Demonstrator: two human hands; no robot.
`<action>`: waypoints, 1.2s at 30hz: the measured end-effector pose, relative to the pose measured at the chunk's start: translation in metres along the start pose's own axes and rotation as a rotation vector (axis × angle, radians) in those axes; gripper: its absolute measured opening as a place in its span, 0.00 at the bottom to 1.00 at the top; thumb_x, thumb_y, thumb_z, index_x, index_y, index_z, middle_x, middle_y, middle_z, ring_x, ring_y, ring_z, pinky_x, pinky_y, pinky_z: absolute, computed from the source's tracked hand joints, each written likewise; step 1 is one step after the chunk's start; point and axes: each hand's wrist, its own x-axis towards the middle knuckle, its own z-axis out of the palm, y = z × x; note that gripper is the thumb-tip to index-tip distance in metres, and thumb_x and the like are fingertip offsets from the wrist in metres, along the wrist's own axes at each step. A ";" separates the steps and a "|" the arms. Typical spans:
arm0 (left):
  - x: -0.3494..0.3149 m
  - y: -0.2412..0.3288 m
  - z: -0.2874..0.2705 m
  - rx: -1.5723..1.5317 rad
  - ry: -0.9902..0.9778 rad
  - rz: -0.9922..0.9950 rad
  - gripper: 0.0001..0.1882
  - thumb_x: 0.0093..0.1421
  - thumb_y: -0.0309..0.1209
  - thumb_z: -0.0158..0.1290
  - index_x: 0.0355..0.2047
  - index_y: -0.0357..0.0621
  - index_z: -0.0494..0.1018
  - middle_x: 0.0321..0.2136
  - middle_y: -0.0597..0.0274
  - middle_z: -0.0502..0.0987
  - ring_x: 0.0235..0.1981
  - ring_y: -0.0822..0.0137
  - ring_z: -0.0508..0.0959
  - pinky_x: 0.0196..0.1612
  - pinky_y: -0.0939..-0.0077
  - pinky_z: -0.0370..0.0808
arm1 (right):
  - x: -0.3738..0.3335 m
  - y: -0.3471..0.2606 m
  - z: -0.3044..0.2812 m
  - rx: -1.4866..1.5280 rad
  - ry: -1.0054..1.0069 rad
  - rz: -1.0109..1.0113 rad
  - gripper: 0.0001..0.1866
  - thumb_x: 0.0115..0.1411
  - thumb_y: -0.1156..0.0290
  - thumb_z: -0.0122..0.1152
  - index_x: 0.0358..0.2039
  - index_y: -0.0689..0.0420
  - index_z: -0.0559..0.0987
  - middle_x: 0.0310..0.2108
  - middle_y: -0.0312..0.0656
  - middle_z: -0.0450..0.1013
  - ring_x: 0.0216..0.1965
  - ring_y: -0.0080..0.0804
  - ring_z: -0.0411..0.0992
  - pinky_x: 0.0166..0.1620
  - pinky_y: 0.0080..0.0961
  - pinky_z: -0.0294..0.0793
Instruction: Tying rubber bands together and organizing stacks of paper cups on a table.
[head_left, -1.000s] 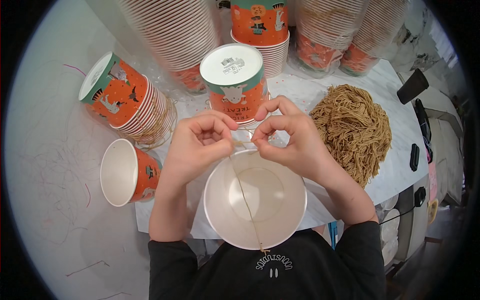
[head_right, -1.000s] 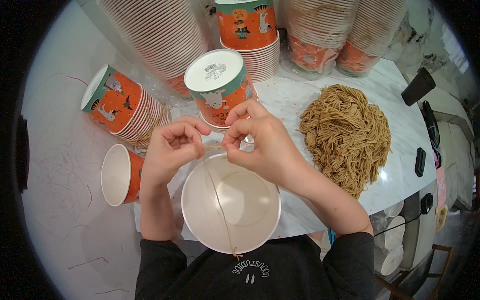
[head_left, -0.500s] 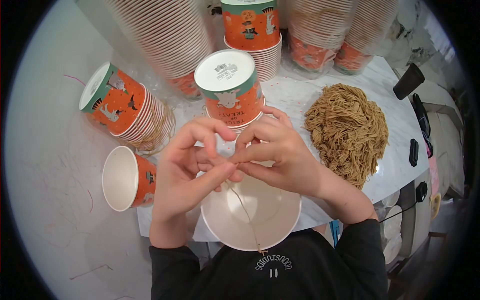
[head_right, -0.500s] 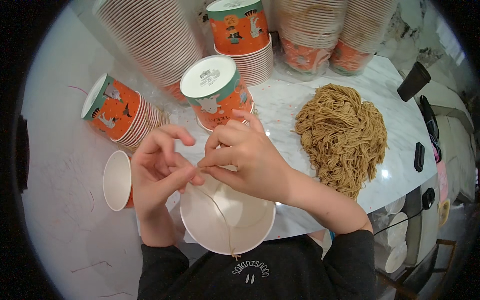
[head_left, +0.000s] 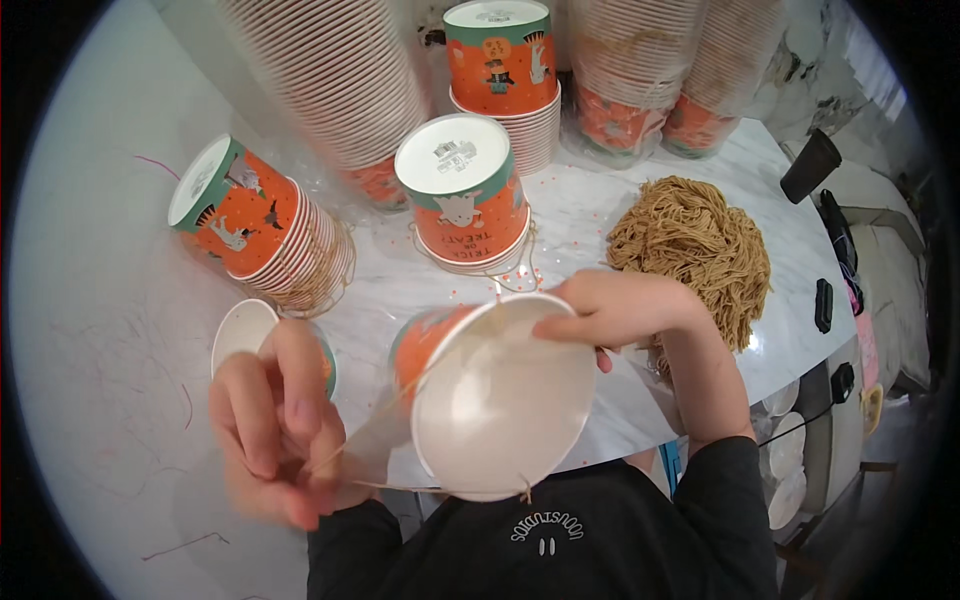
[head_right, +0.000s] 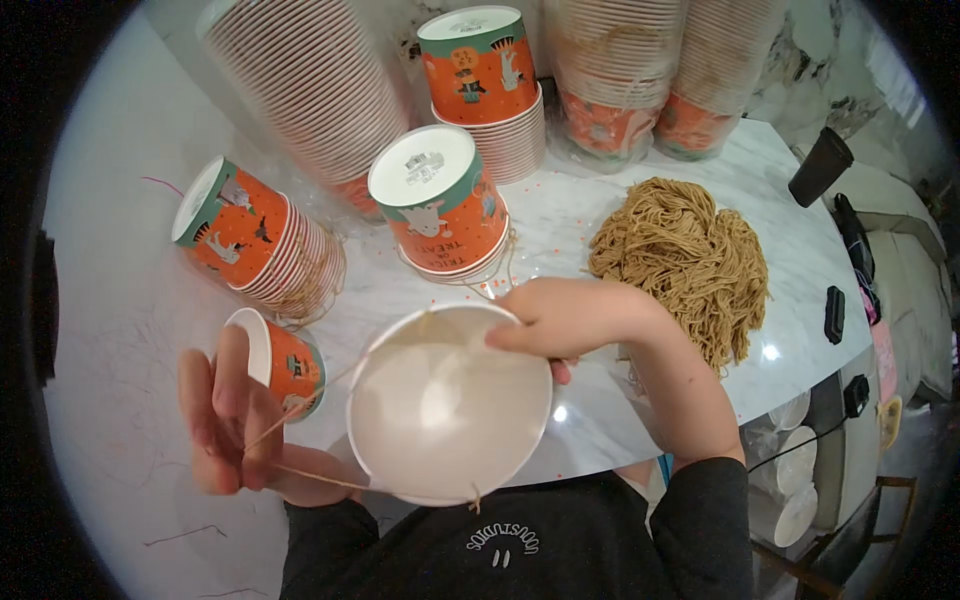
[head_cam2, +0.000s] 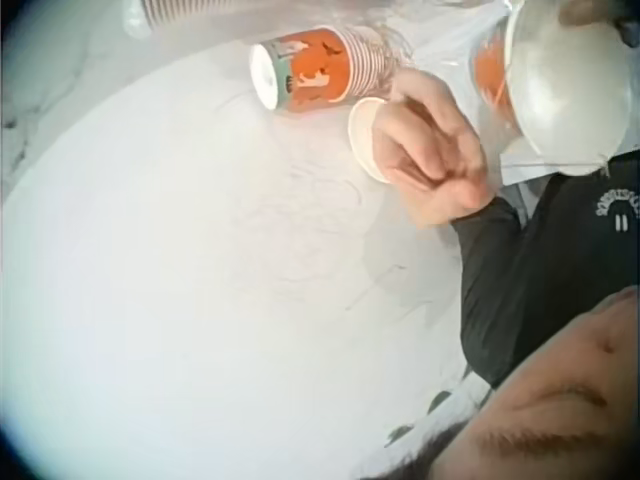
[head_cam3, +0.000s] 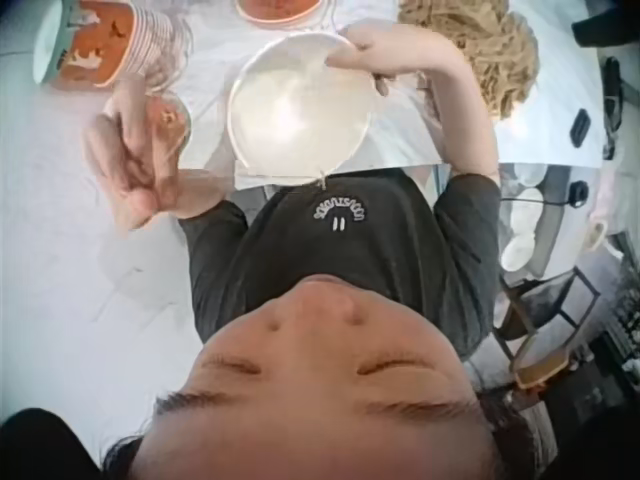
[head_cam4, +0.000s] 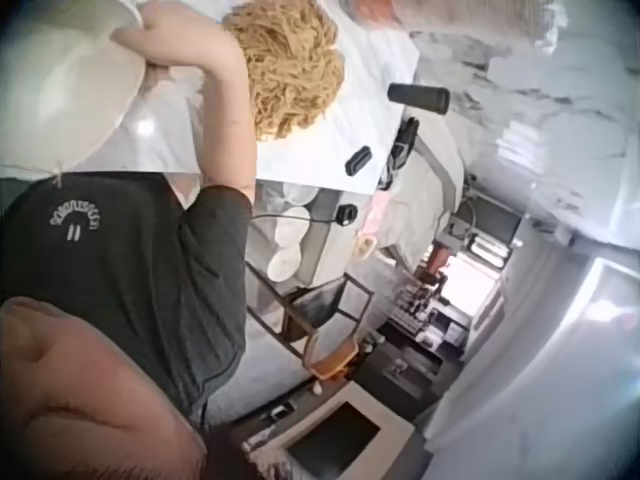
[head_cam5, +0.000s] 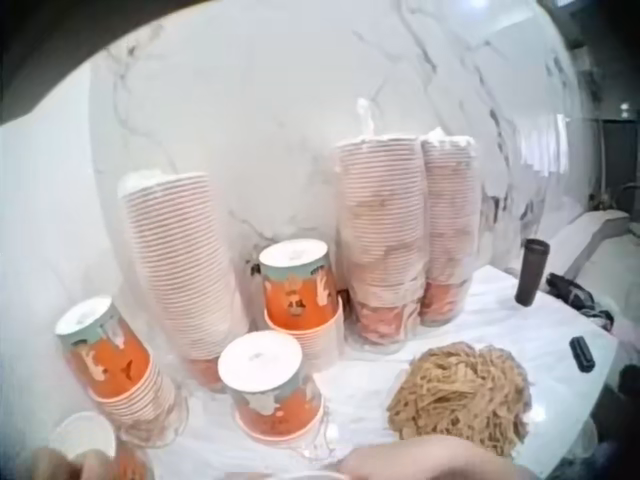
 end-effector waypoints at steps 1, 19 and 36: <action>-0.005 0.006 0.002 0.049 -0.045 0.027 0.29 0.40 0.06 0.69 0.30 0.44 0.62 0.45 0.43 0.65 0.15 0.69 0.73 0.14 0.82 0.62 | -0.005 -0.002 0.001 0.123 0.145 -0.111 0.20 0.73 0.59 0.49 0.49 0.64 0.78 0.26 0.40 0.79 0.22 0.26 0.77 0.28 0.26 0.78; 0.031 -0.021 -0.081 1.998 -0.110 -0.424 0.10 0.58 0.30 0.63 0.33 0.35 0.77 0.40 0.51 0.80 0.46 0.49 0.79 0.50 0.60 0.74 | 0.141 0.034 -0.070 -0.322 1.437 -0.649 0.36 0.67 0.77 0.53 0.74 0.52 0.57 0.66 0.56 0.66 0.66 0.52 0.67 0.65 0.38 0.67; -0.044 0.009 -0.032 2.294 0.453 -0.749 0.26 0.62 0.30 0.57 0.61 0.46 0.70 0.32 0.49 0.83 0.34 0.44 0.83 0.38 0.50 0.77 | 0.028 0.074 -0.001 -1.048 1.144 0.439 0.07 0.52 0.76 0.61 0.31 0.60 0.85 0.39 0.47 0.75 0.46 0.44 0.73 0.46 0.37 0.76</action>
